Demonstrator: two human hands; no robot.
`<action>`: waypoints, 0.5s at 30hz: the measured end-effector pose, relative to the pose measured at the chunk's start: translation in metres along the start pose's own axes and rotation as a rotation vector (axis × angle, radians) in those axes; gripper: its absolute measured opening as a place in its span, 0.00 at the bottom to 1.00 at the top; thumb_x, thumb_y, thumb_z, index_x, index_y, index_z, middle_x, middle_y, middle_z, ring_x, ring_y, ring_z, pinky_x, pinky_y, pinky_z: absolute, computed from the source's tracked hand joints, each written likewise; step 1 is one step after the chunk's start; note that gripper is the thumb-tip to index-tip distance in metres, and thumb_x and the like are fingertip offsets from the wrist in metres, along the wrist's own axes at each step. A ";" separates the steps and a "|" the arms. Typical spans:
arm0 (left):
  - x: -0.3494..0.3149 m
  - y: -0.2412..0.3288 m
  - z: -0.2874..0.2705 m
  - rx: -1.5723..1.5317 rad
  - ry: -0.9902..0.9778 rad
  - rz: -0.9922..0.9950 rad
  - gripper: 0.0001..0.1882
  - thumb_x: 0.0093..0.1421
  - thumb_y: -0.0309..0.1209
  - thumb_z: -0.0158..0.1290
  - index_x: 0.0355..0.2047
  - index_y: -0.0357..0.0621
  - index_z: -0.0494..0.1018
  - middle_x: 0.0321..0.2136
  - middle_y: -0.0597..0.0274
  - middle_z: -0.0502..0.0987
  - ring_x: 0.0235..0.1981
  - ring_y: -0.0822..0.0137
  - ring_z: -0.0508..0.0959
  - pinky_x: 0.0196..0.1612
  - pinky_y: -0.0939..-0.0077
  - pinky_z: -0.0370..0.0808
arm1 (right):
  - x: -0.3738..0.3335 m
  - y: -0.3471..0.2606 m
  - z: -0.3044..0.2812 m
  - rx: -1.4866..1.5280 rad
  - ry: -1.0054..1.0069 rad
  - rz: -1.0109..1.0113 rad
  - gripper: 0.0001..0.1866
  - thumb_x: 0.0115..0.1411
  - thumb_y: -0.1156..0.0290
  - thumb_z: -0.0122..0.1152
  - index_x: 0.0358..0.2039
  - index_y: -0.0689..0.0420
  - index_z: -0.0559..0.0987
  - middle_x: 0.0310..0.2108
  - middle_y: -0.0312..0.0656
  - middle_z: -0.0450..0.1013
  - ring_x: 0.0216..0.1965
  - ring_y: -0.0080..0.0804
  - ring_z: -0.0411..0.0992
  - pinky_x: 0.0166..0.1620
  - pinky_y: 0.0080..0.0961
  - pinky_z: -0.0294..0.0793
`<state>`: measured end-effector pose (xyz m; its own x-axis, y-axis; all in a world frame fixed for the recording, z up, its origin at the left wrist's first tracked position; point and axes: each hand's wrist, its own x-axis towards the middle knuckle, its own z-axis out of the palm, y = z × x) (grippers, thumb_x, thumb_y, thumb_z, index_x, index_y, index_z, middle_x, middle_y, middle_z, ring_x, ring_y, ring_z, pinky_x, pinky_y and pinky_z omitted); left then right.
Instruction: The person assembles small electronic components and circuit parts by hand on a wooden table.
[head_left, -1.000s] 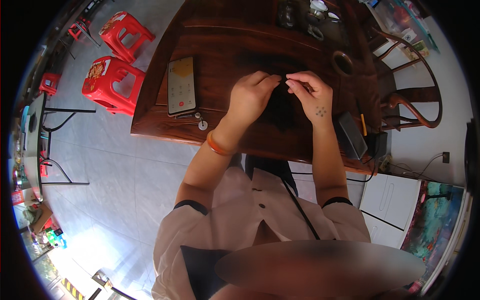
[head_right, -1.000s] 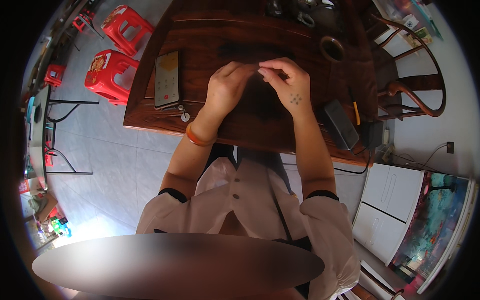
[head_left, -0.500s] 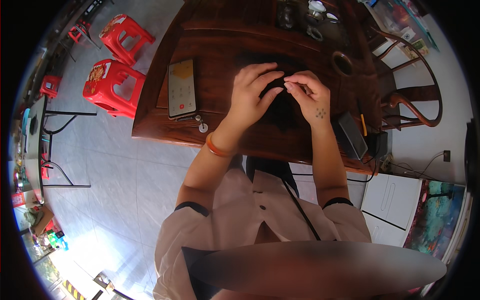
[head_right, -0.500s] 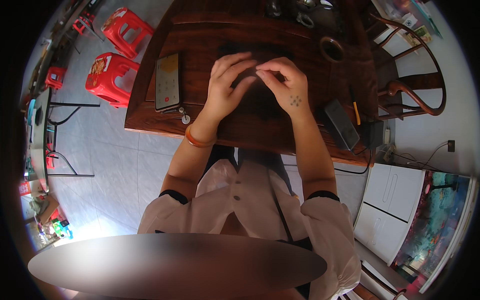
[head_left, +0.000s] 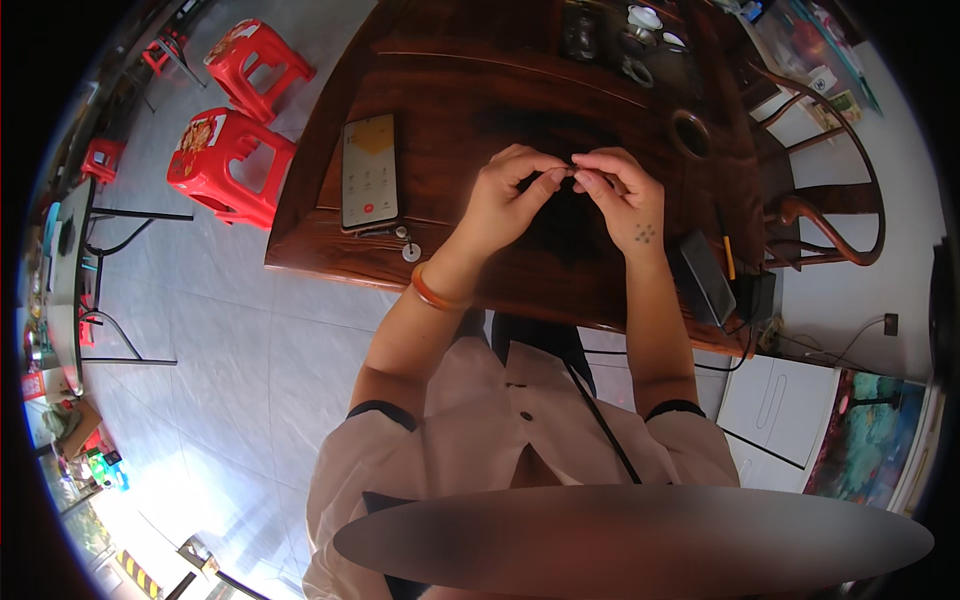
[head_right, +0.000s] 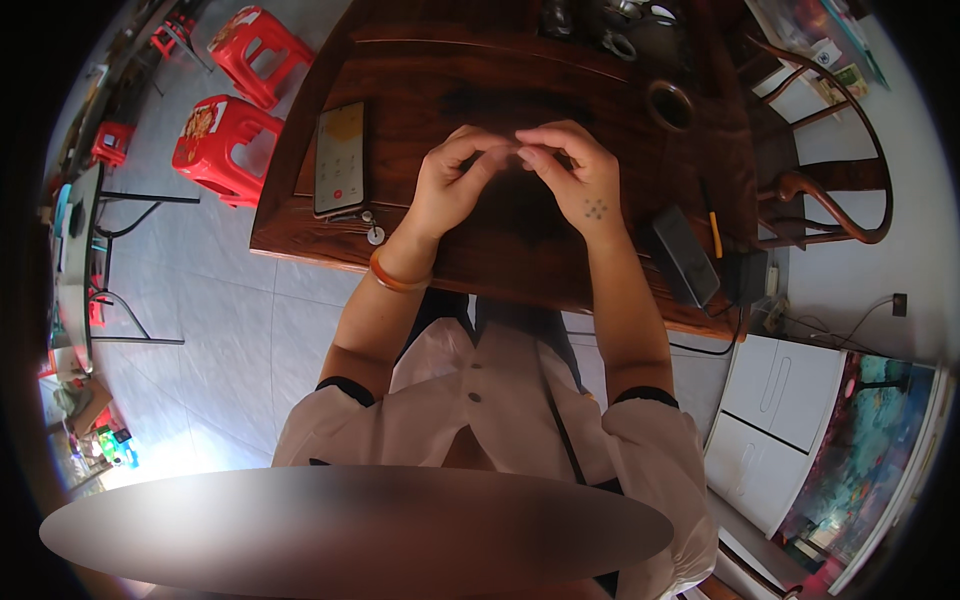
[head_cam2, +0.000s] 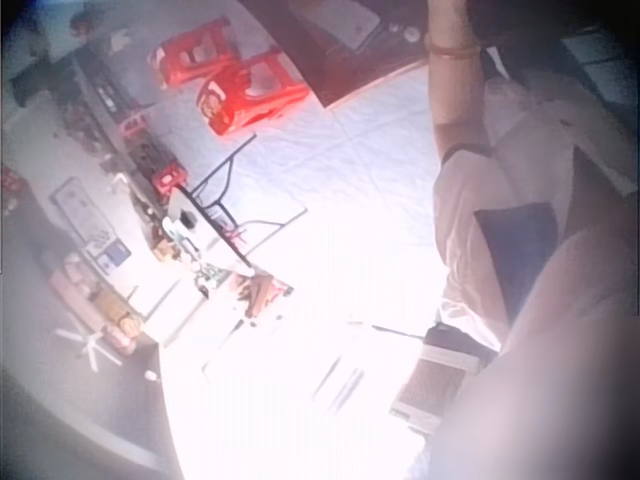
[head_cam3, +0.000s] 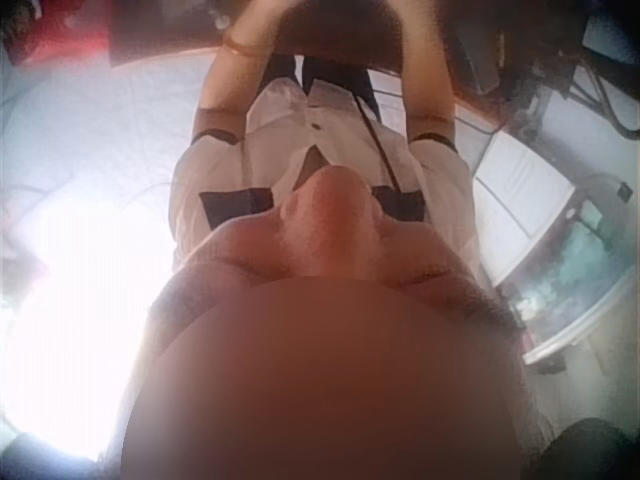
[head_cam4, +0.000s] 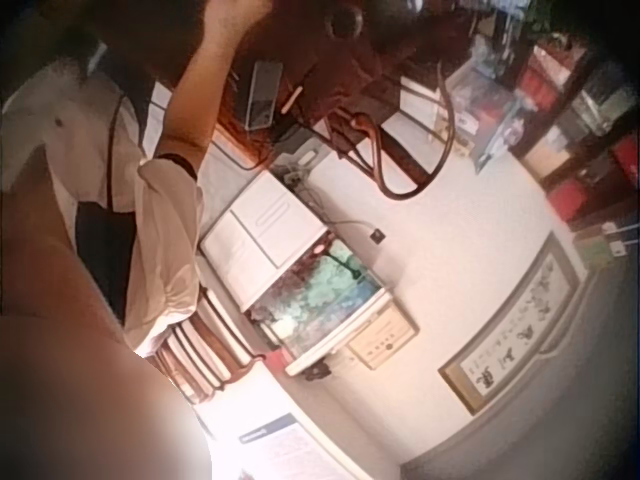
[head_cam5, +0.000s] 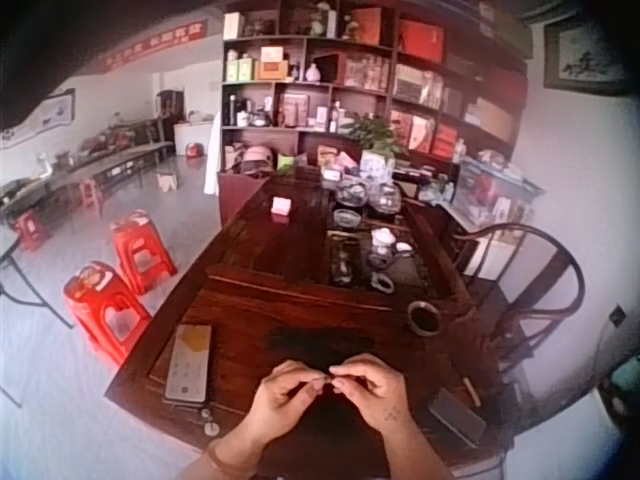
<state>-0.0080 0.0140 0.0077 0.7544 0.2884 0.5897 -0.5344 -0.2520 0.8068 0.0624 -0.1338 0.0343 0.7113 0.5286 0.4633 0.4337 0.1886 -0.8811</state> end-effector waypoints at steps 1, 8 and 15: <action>0.000 0.000 0.000 -0.010 -0.010 -0.005 0.03 0.55 0.25 0.56 0.30 0.41 0.77 0.25 0.62 0.78 0.29 0.63 0.75 0.37 0.71 0.69 | 0.000 0.001 -0.003 -0.019 -0.015 -0.014 0.08 0.54 0.81 0.61 0.36 0.61 0.79 0.34 0.39 0.72 0.31 0.22 0.73 0.32 0.15 0.73; 0.002 -0.003 -0.001 0.095 -0.008 0.058 0.02 0.53 0.25 0.56 0.28 0.43 0.77 0.25 0.64 0.77 0.29 0.63 0.75 0.37 0.70 0.68 | 0.006 -0.010 -0.009 -0.370 -0.008 -0.163 0.11 0.50 0.78 0.65 0.36 0.57 0.80 0.33 0.38 0.73 0.29 0.25 0.73 0.32 0.21 0.73; 0.001 -0.005 -0.001 0.476 0.000 0.244 0.03 0.50 0.28 0.58 0.27 0.48 0.76 0.23 0.67 0.75 0.28 0.62 0.73 0.40 0.66 0.64 | 0.010 -0.004 -0.011 -0.900 -0.091 -0.584 0.11 0.44 0.73 0.68 0.31 0.52 0.80 0.29 0.34 0.74 0.29 0.34 0.72 0.37 0.30 0.71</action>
<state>-0.0048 0.0165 0.0047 0.6301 0.1688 0.7579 -0.4624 -0.7025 0.5410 0.0736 -0.1386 0.0436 0.2342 0.6208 0.7482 0.9672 -0.2268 -0.1145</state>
